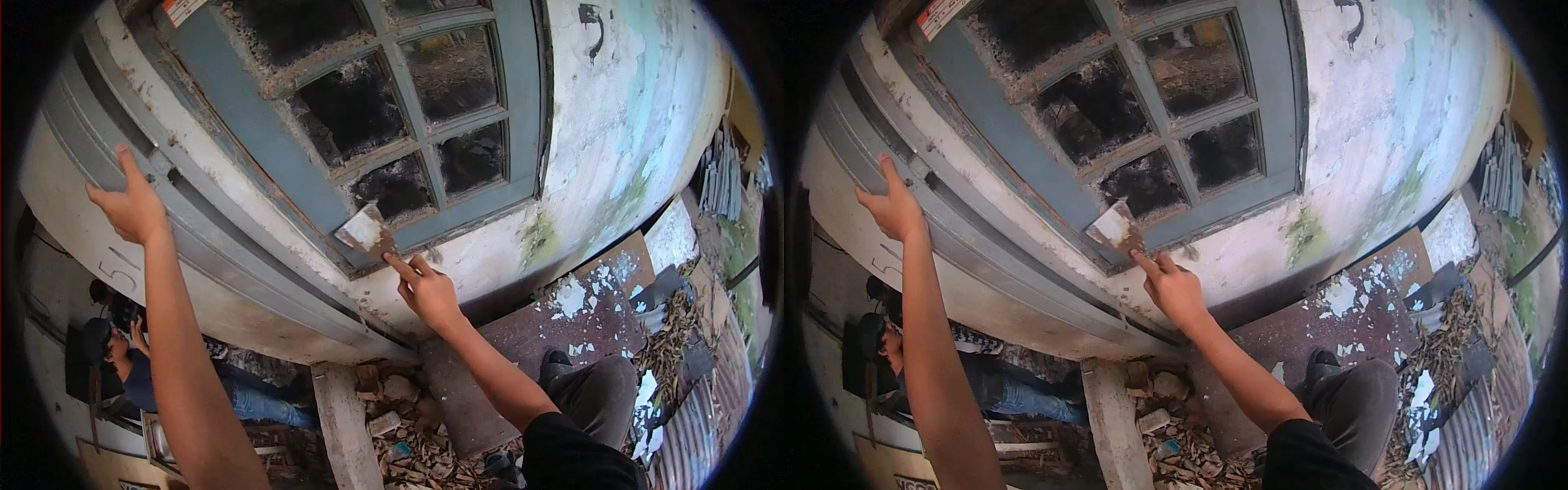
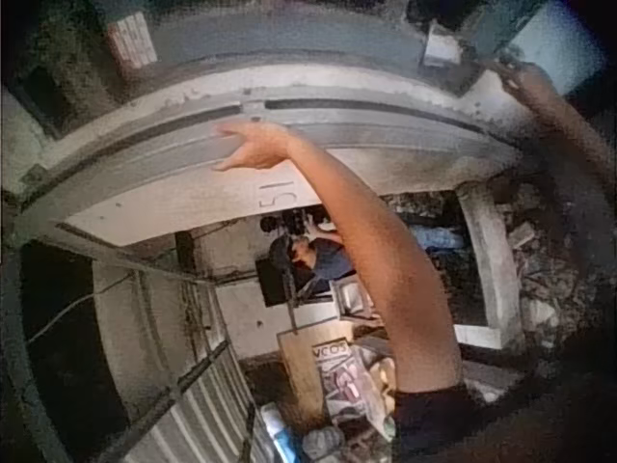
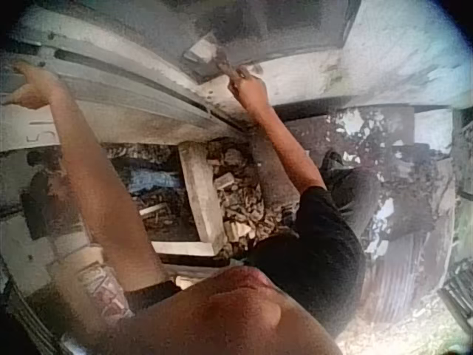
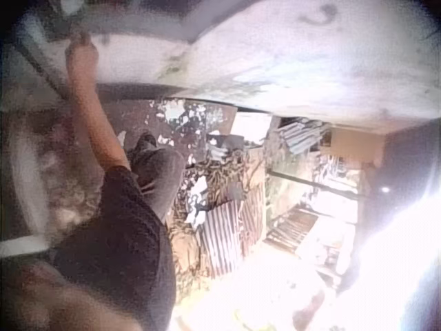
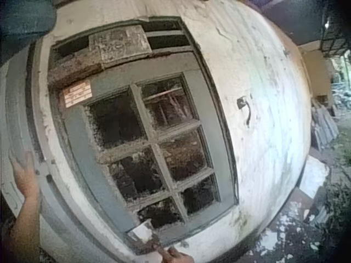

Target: The person scrapes peeling paint and debris from a wall and a window frame with a putty knife.

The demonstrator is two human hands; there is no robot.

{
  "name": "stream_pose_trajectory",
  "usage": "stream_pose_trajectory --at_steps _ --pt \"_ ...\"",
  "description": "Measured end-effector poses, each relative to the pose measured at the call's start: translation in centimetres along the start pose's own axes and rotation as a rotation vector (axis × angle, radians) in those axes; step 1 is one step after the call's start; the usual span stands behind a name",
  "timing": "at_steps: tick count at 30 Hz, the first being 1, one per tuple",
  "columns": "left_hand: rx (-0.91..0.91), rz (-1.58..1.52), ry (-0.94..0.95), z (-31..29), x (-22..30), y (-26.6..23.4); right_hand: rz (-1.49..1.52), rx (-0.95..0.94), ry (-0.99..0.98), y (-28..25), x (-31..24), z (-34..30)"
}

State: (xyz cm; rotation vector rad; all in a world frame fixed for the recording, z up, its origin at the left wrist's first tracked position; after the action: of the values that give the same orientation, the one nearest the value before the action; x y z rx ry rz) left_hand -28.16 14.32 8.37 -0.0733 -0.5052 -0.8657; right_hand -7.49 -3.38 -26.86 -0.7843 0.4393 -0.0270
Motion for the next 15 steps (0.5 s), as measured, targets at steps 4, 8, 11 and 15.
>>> stream_pose_trajectory --at_steps 4,8,11,15 --pt "0.0 -0.034 -0.006 0.0 -0.1 -0.1 0.126 0.066 0.059 -1.2 0.2 -0.8" --pt "-0.006 -0.023 -0.018 0.0 0.0 -0.1 0.334 0.176 0.148 -1.2 -0.7 0.2" --pt "-0.005 0.003 -0.025 0.0 0.0 0.0 0.402 0.186 0.197 -0.7 -1.3 1.2" --pt "-0.002 -0.018 0.034 0.0 0.1 -0.1 0.41 0.174 0.221 0.1 -2.0 2.2"
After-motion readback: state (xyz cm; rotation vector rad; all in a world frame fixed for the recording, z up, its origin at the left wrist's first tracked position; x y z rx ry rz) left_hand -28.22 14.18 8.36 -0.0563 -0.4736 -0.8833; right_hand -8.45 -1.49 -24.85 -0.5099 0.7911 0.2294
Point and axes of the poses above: each hand's wrist, its own z-axis towards the middle knuckle, its own y-axis out of the palm, x = y × z, the point moved 2 cm from there along z, towards the middle knuckle, and after that the axes turned 14 degrees about -z, right-handed, at the moved point
